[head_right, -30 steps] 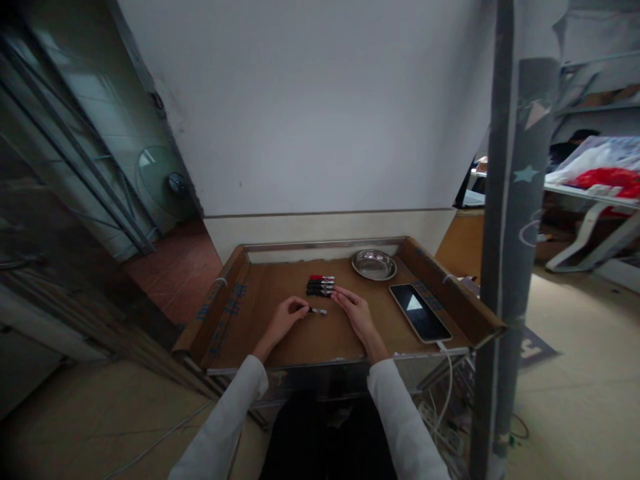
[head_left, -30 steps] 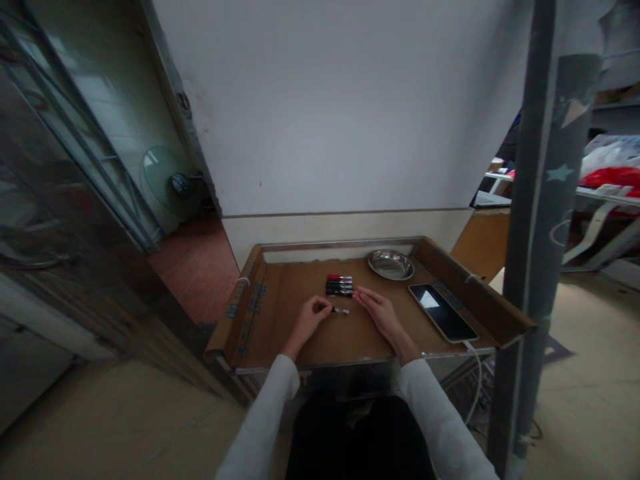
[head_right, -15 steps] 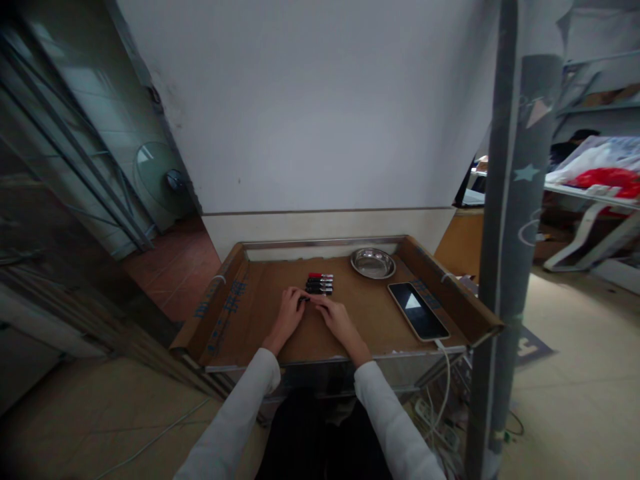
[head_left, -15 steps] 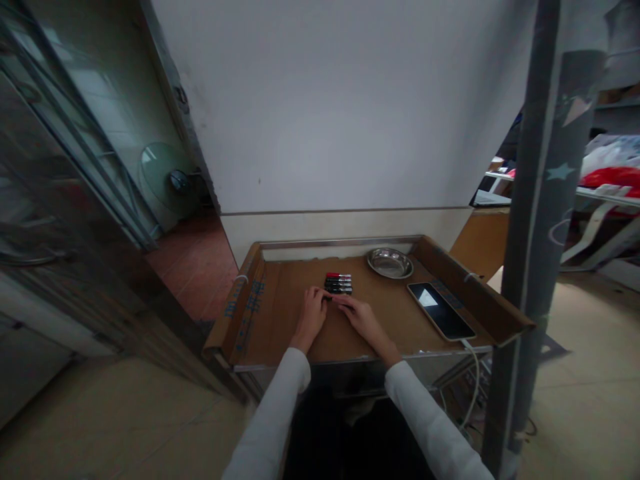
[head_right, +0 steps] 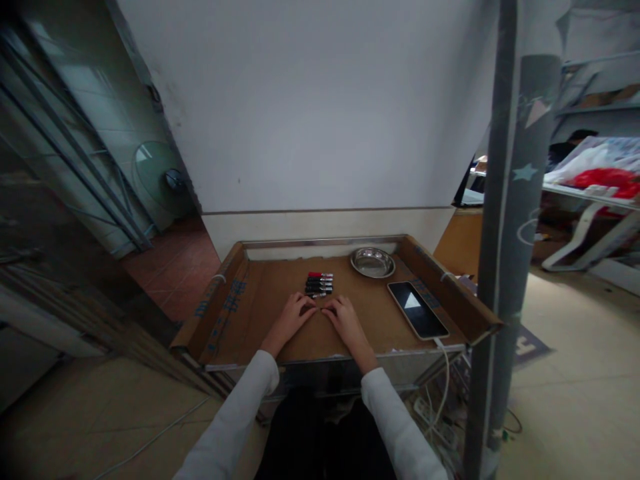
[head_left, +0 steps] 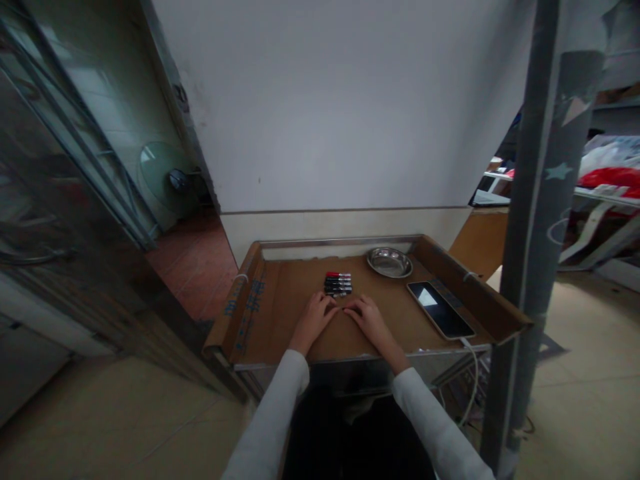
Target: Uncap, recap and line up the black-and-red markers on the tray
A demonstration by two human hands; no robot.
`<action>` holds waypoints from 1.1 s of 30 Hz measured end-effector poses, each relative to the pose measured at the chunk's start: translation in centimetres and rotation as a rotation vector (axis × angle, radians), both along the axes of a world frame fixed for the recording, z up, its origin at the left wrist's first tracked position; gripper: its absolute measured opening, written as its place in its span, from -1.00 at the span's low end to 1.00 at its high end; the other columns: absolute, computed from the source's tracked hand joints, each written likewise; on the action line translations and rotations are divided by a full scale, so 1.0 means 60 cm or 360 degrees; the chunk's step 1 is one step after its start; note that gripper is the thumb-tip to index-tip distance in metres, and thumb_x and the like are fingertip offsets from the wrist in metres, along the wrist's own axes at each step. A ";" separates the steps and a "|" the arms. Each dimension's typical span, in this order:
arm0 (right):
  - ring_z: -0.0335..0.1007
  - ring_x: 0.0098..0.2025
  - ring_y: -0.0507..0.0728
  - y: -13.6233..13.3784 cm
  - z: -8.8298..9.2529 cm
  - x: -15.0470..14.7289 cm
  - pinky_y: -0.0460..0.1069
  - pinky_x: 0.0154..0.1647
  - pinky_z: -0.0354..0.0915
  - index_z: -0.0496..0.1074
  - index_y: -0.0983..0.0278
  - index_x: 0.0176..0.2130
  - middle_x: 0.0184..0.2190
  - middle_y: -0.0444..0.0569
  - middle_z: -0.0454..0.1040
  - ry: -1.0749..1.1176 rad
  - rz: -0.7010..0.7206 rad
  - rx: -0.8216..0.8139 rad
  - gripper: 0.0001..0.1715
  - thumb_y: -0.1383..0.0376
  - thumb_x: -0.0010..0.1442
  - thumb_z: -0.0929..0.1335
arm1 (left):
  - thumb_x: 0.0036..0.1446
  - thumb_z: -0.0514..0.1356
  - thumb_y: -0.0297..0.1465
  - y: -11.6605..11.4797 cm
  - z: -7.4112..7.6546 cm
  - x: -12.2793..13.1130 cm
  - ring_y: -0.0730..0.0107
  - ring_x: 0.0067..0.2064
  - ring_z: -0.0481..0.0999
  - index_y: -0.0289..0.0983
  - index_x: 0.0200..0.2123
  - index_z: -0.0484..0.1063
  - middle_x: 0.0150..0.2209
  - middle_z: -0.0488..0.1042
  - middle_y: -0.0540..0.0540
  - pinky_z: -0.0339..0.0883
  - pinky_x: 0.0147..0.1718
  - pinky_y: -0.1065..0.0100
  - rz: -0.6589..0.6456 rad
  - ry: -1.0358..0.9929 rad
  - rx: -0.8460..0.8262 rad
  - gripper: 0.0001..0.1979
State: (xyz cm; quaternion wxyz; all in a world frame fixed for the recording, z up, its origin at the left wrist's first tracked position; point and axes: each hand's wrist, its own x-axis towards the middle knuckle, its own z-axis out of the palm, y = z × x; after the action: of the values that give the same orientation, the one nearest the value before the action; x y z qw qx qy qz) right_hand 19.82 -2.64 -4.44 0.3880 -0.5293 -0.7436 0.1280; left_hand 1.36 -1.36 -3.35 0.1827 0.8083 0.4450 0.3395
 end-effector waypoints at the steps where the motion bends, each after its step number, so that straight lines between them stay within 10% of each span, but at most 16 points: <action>1: 0.29 -0.22 0.19 0.003 -0.001 -0.002 0.11 -0.13 0.24 0.46 0.22 -0.39 -0.36 0.01 0.39 0.0018 0.0012 -0.0005 -0.83 0.20 0.15 0.31 | 0.15 0.12 -0.35 0.000 0.001 0.001 0.31 -0.11 0.33 -0.22 -0.28 0.39 -0.24 0.33 -0.06 0.25 -0.06 0.23 -0.0013 0.0003 -0.0002 -0.90; 12: 0.31 -0.16 0.15 0.028 0.002 -0.018 0.08 -0.07 0.24 0.44 0.19 -0.26 -0.25 -0.02 0.39 0.0219 0.0083 0.0011 -0.83 0.34 0.15 0.27 | 0.10 0.14 -0.48 0.007 -0.003 -0.002 0.24 -0.01 0.30 -0.24 -0.10 0.29 -0.11 0.27 -0.13 0.24 -0.01 0.14 0.0403 -0.0092 0.0168 -0.74; 33: 0.29 -0.25 0.18 0.028 0.004 -0.008 0.06 -0.17 0.19 0.39 0.25 -0.31 -0.35 0.03 0.40 -0.0076 -0.0238 0.0123 -0.83 0.29 0.19 0.23 | 0.10 0.14 -0.49 0.035 -0.007 0.019 0.35 -0.14 0.40 -0.23 -0.21 0.35 -0.20 0.30 -0.06 0.31 -0.08 0.24 0.0172 -0.0165 0.0071 -0.84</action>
State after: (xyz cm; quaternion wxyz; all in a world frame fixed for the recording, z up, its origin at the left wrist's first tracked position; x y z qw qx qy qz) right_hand 19.33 -0.97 -4.19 0.3987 -0.5708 -0.7155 0.0574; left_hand 2.48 0.76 -3.76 0.1690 0.7683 0.4702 0.4002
